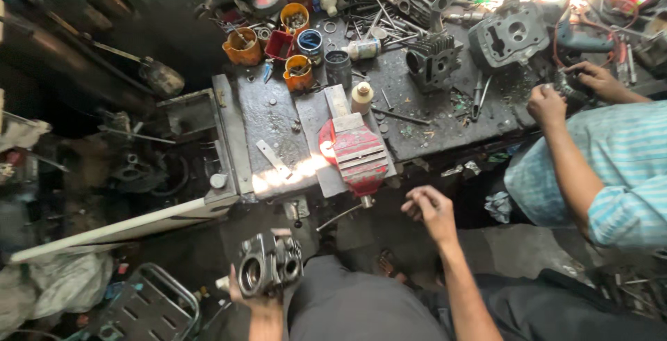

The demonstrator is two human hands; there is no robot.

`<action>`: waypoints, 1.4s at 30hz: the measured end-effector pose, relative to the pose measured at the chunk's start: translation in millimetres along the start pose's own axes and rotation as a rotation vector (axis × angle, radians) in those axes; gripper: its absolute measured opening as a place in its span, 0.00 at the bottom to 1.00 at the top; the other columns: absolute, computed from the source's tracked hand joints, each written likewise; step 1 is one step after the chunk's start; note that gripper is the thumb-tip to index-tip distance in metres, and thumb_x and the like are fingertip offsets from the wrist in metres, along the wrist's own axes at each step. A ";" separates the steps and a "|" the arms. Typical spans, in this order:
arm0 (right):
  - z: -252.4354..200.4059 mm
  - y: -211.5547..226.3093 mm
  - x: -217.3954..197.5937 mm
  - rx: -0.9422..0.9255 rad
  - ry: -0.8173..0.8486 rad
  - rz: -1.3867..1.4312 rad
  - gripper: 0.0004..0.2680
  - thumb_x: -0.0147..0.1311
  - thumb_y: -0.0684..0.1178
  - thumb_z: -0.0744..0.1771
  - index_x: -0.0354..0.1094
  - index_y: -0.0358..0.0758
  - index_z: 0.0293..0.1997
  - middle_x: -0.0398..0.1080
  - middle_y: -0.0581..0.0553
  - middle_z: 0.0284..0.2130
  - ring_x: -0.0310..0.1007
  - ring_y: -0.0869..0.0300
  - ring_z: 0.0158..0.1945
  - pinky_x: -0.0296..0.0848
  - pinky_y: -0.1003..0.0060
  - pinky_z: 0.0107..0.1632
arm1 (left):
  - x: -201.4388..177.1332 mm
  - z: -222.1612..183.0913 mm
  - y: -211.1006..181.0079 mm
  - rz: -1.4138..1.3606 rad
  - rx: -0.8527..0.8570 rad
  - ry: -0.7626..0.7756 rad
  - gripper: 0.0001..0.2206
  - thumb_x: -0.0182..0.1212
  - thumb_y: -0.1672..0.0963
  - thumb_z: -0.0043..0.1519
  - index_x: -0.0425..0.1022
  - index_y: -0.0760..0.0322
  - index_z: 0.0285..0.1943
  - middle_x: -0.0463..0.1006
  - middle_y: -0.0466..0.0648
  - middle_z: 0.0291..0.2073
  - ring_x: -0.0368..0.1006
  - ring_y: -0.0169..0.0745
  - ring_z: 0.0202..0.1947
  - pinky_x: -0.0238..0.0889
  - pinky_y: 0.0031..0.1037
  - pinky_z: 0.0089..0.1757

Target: The person secures a metal engine cylinder head in a bench vise and uses a screwdriver to scrape and clean the surface. They rotate the part to access different areas and continue scraping while another person works nearby.

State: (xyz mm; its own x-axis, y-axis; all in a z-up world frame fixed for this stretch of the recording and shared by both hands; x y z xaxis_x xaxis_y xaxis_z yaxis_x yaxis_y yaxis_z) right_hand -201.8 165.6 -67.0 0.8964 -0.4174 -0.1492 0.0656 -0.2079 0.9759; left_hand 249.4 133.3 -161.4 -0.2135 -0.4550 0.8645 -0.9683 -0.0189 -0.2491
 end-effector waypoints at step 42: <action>-287.6 173.7 346.4 -0.329 0.626 -0.186 0.35 0.46 0.73 0.65 0.46 0.39 0.75 0.68 0.30 0.61 0.72 0.43 0.64 0.66 0.53 0.65 | 60.1 -109.9 -152.5 -0.299 -0.514 0.530 0.22 0.51 0.46 0.64 0.77 0.62 0.58 0.67 0.55 0.68 0.62 0.59 0.69 0.57 0.57 0.65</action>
State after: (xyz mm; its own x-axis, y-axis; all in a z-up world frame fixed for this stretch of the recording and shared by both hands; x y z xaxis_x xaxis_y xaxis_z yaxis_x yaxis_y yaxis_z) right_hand 246.2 239.4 96.5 0.9340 0.2034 -0.2939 0.2808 0.0911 0.9554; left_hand 370.0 206.7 -23.5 0.1571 -0.0086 0.9876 -0.9053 0.3982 0.1475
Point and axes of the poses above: each hand's wrist, its own z-axis towards the middle knuckle, its own x-axis out of the palm, y = z × x, the point moved 6 cm from there along z, towards the middle knuckle
